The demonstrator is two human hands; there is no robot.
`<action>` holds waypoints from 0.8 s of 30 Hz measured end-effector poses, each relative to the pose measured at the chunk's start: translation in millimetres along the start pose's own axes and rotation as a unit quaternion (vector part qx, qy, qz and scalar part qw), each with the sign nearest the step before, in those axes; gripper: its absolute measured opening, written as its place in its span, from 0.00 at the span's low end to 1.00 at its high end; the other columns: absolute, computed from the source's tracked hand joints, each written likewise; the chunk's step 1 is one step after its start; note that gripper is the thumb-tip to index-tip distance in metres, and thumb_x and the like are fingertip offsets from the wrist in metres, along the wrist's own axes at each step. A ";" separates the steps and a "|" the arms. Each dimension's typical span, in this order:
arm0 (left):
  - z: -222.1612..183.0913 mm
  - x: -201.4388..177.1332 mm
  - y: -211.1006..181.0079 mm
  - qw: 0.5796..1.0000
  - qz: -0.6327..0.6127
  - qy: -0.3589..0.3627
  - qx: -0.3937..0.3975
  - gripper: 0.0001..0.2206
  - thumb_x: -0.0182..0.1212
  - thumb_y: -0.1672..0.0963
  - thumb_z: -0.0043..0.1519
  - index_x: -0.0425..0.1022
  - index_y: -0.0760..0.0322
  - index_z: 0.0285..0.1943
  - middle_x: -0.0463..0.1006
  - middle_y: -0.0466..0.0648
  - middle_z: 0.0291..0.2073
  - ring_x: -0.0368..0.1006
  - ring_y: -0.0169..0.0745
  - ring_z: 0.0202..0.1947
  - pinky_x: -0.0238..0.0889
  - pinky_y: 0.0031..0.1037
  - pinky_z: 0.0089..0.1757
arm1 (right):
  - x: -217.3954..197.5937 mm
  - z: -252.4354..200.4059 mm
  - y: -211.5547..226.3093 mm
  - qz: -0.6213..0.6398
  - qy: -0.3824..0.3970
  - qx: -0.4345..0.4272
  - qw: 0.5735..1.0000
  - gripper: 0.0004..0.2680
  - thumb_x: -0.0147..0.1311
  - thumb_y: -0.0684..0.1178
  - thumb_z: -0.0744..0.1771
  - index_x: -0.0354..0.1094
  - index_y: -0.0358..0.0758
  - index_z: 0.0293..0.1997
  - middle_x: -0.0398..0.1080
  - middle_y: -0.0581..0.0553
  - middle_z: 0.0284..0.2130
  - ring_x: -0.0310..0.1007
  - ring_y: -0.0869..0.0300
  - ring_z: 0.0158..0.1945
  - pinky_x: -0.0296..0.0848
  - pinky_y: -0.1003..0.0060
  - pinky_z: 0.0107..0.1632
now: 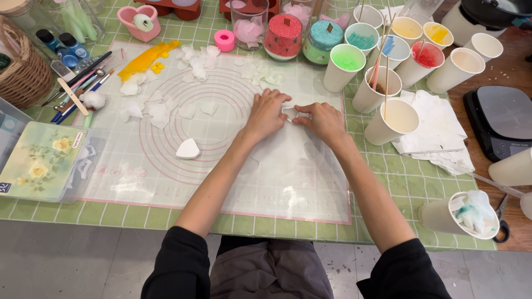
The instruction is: The person is cutting out heart shapes from wax sheets using a mold and arranging them on a silicone mat.
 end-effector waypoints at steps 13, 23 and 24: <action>-14.7 -0.6 -10.7 0.993 0.113 0.027 0.029 0.07 0.64 0.61 0.54 0.85 0.63 0.39 0.73 0.50 0.38 0.64 0.48 0.50 0.53 0.40 0.45 | 12.0 20.2 -8.4 -0.002 0.038 0.014 0.999 0.17 0.68 0.64 0.59 0.80 0.56 0.49 0.77 0.42 0.42 0.74 0.49 0.50 0.71 0.53 0.51; -13.2 -2.8 -13.1 0.986 0.166 0.022 0.023 0.09 0.63 0.56 0.60 0.84 0.65 0.31 0.74 0.51 0.38 0.65 0.47 0.48 0.52 0.40 0.46 | 23.8 29.4 -11.1 -0.014 0.049 -0.002 0.999 0.16 0.69 0.61 0.59 0.80 0.51 0.46 0.78 0.42 0.40 0.75 0.50 0.49 0.71 0.54 0.50; -12.9 -2.1 -10.2 0.985 0.171 0.029 0.017 0.10 0.63 0.55 0.61 0.85 0.64 0.32 0.74 0.51 0.39 0.65 0.46 0.48 0.52 0.39 0.46 | 23.1 30.3 -10.4 -0.010 0.041 -0.010 0.999 0.16 0.70 0.61 0.59 0.81 0.50 0.45 0.78 0.42 0.40 0.75 0.50 0.49 0.71 0.54 0.50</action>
Point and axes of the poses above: each hand's wrist, its own z-axis towards the middle knuckle, its own x-axis out of the palm, y = z × x, the point moved 10 cm from there along z, towards the middle knuckle
